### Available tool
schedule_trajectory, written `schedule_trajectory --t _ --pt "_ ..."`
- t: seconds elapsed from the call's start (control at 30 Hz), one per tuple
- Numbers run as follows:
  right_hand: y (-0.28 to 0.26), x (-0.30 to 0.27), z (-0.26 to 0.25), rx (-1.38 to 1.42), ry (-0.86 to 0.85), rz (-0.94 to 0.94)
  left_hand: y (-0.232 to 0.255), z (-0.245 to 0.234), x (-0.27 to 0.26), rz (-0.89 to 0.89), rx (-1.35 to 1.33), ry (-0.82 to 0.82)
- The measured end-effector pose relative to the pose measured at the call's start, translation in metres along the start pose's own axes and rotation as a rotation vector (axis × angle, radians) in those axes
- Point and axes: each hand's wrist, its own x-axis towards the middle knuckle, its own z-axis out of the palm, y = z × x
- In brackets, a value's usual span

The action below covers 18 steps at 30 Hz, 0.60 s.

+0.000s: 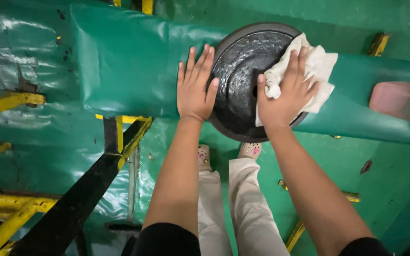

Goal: Cleaning a weight plate with a cloth and spray, then organizing weight plates on a rack.

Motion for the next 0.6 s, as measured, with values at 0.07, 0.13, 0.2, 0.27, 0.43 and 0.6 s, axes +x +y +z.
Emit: schedule_trajectory --t 0.07,0.13,0.2,0.27,0.43,0.6 --pt "-0.003 0.003 0.008 0.029 0.017 0.023 0.000 0.000 0.005 0.017 -0.006 0.018" --pt "-0.004 0.003 0.017 0.078 0.054 -0.053 0.000 -0.001 0.004 0.001 -0.031 -0.006" --pt "-0.057 0.031 -0.015 0.058 -0.227 0.039 0.000 -0.001 0.005 0.001 -0.016 -0.008" --pt "-0.077 0.038 -0.016 0.038 -0.507 0.131 -0.001 0.001 0.005 0.006 -0.002 -0.013" --pt "-0.047 0.010 0.008 0.192 -0.123 -0.475 -0.005 0.006 0.005 0.016 -0.027 0.007" --pt "-0.008 -0.075 -0.026 0.157 -0.252 -0.517 0.004 0.001 0.006 -0.001 -0.022 0.018"
